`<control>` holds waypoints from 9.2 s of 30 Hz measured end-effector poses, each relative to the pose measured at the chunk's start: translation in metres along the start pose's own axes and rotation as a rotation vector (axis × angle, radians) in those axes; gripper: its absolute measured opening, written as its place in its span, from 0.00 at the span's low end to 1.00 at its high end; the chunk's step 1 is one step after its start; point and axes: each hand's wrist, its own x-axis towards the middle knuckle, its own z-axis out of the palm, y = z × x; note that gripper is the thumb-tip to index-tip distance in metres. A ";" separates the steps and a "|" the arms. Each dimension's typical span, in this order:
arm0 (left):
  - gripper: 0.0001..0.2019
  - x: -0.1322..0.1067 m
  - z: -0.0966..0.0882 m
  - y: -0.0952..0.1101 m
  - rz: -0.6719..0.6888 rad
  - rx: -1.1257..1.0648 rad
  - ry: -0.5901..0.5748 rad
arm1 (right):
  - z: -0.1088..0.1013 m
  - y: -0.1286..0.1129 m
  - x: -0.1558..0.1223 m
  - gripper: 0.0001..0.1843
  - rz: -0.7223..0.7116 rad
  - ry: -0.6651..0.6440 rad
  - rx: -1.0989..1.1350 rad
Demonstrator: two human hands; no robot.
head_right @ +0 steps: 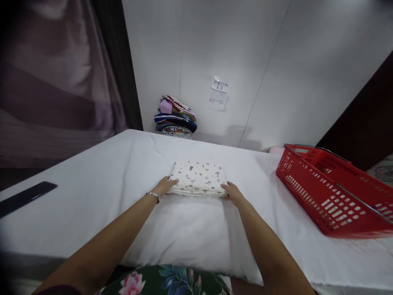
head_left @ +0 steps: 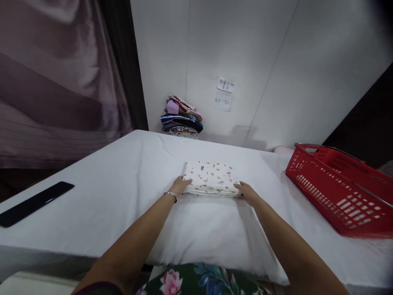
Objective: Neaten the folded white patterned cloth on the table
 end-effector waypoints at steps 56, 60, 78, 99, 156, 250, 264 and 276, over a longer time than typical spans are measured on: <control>0.08 -0.067 0.025 -0.022 0.992 0.416 0.023 | 0.042 0.015 -0.065 0.10 -1.030 0.038 -0.851; 0.08 -0.066 0.025 -0.020 0.982 0.423 -0.032 | 0.048 0.015 -0.061 0.10 -0.990 0.056 -0.845; 0.10 -0.071 0.030 -0.016 0.904 0.312 -0.029 | 0.054 0.033 -0.062 0.11 -1.074 0.184 -0.832; 0.09 -0.070 0.034 -0.029 1.007 0.370 0.020 | 0.054 0.039 -0.059 0.11 -1.065 0.169 -0.835; 0.10 -0.072 0.008 -0.048 0.999 0.403 0.088 | 0.054 0.043 -0.062 0.11 -1.092 0.168 -0.734; 0.12 -0.070 0.016 -0.048 1.140 0.557 0.015 | -0.015 0.055 -0.075 0.17 -1.169 0.136 -1.144; 0.11 -0.076 0.017 -0.042 1.167 0.474 0.015 | -0.019 0.058 -0.068 0.17 -1.145 0.197 -1.086; 0.10 -0.076 0.025 -0.047 1.144 0.490 0.093 | 0.040 0.015 -0.084 0.17 -1.156 0.145 -0.919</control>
